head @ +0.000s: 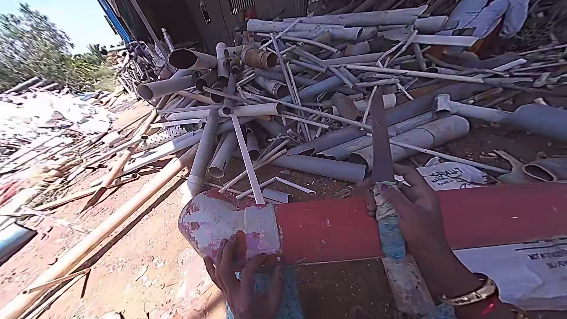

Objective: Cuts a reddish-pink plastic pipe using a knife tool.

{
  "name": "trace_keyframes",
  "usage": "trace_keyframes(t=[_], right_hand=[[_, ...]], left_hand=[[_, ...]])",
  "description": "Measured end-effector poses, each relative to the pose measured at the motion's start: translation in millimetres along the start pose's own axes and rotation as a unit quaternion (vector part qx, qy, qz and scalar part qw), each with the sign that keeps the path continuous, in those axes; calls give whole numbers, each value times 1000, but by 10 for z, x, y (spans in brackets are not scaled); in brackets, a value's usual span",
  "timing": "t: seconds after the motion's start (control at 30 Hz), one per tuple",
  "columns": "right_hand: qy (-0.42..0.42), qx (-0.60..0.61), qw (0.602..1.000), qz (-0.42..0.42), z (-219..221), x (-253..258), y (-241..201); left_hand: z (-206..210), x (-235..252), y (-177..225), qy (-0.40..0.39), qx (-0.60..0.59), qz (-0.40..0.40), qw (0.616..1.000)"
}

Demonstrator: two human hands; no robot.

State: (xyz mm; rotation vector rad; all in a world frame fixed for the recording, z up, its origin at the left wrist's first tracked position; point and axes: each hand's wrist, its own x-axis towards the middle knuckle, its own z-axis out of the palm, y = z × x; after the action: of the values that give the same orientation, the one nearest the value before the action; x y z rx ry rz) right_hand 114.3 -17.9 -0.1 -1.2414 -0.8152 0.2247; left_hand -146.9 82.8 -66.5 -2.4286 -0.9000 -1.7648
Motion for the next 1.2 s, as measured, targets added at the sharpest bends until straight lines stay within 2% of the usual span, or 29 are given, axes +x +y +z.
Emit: trace_keyframes(t=[0.43,0.83,1.0,1.2], right_hand=[[-6,4,1000,-17,5,-41,57],[-1,27,999,18,34,-51,59],[-12,39,999,8,28,-45,68],[-20,54,998,9,19,-55,64]], left_hand=[[18,7,-21,-1,11,5,1000],[0,-74,-20,-9,-3,56,998],[39,-3,24,19,-2,76,997],[56,-29,14,5,-4,77,997]])
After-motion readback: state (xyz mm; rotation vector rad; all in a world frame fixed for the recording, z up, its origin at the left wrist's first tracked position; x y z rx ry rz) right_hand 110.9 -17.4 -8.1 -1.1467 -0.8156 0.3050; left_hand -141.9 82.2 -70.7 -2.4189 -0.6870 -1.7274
